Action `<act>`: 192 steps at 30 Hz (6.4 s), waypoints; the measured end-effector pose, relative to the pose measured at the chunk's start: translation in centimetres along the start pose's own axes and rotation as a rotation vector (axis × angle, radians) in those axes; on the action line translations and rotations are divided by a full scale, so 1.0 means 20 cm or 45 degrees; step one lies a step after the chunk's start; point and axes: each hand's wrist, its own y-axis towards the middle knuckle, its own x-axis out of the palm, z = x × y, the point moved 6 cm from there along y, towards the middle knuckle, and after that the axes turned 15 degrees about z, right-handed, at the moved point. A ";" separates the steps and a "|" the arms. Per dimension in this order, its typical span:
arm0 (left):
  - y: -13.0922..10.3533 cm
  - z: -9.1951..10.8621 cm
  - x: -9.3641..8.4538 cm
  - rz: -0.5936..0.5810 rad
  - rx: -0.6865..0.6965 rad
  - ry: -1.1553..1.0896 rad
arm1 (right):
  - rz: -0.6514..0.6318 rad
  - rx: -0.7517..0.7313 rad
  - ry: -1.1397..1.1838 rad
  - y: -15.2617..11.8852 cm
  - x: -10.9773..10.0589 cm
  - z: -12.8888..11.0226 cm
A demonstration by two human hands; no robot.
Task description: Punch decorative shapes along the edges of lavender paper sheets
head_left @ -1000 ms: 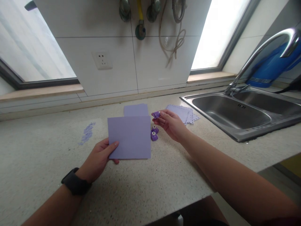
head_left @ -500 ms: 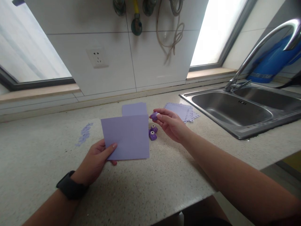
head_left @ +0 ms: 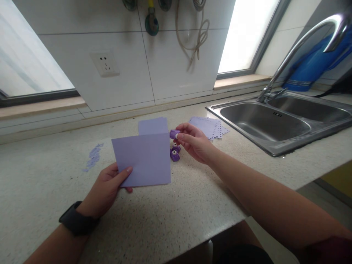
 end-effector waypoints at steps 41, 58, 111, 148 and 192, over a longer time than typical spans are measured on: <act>-0.03 -0.02 0.00 -0.283 -0.142 0.015 | -0.236 0.143 -0.246 -0.04 0.03 0.12; -0.04 0.00 0.01 -0.253 -0.155 0.177 | -0.273 0.198 -0.410 -0.06 0.02 0.17; -0.06 0.01 0.00 -0.165 -0.162 0.342 | -0.248 0.372 -0.256 -0.10 0.05 0.22; -0.06 0.00 0.00 -0.139 -0.202 0.357 | -0.291 0.369 -0.251 -0.10 0.06 0.22; -0.07 0.03 0.01 -0.192 -0.161 0.362 | -0.350 0.362 -0.310 -0.10 0.04 0.23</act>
